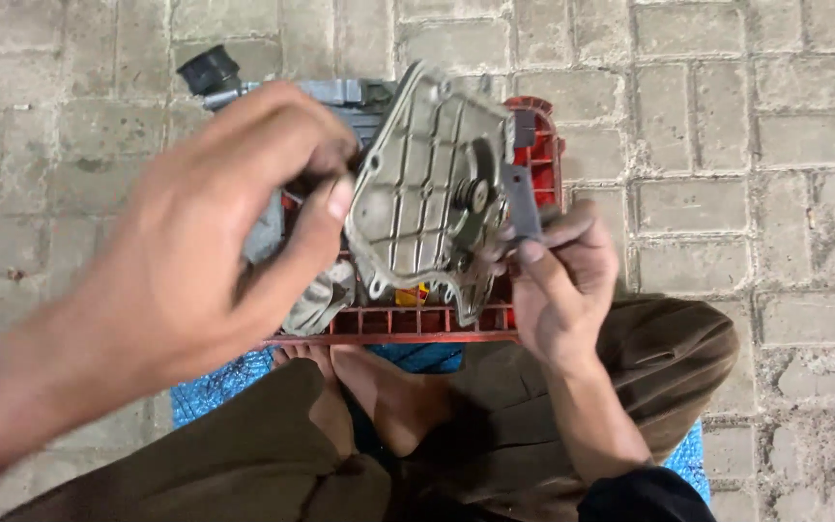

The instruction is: The person scrapes residue from the surface of a metal engine casing using a small metal tool. They wipe the scraped area with a cloth and continue scraping different sections of the casing. The person also scrapes a separate metal blade-like tool and wipes it with the cloth.

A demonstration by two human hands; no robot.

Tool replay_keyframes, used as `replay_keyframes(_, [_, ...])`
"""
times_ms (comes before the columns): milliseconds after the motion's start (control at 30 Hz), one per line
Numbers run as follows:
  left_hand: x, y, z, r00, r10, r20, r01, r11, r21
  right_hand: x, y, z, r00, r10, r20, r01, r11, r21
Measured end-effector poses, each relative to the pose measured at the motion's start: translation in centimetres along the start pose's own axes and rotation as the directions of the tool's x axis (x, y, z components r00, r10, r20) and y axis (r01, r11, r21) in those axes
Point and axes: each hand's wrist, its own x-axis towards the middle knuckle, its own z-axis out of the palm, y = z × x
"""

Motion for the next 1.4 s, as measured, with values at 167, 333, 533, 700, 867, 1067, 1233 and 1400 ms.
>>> replay_keyframes(167, [-0.6,-0.4,4.8,0.941,0.063,-0.332,-0.124,0.978,-0.166,-0.8,0.0,0.9,0.98,0.163,-0.116,-0.152,0.983,0.105])
replay_keyframes(333, [-0.5,0.5,6.3,0.922,-0.05,-0.384,-0.151,0.866,-0.476,-0.4,0.5,2.0,0.956,0.215,-0.199,-0.194,0.974,0.117])
replay_keyframes(533, [0.0,0.2,9.7,0.872,-0.173,-0.458,-0.129,0.821,-0.556,-0.5,1.3,3.7,0.958,0.133,-0.254,-0.114,0.99,0.086])
replay_keyframes(700, [0.4,1.5,10.9,0.819,-0.439,-0.368,0.011,0.654,-0.756,-0.4,2.0,4.9,0.948,0.049,-0.315,-0.041,0.999,0.031])
replay_keyframes(867, [1.0,0.7,12.4,0.669,-0.527,-0.524,0.038,0.729,-0.684,0.2,3.2,6.2,0.907,-0.136,-0.398,0.061,0.979,-0.194])
replay_keyframes(1067, [0.3,1.2,12.6,0.58,-0.357,-0.733,-0.021,0.892,-0.451,-0.5,4.9,5.4,0.889,-0.201,-0.412,0.16,0.978,-0.133])
replay_keyframes(1233, [-0.7,0.7,13.0,0.511,-0.115,-0.852,-0.148,0.964,-0.219,-0.7,4.6,5.5,0.902,-0.251,-0.351,0.263,0.965,-0.014])
replay_keyframes(1400, [-2.8,-3.2,17.2,0.526,0.044,-0.849,-0.134,0.99,-0.032,-2.0,-0.3,6.9,0.975,-0.213,-0.06,0.21,0.976,-0.053])
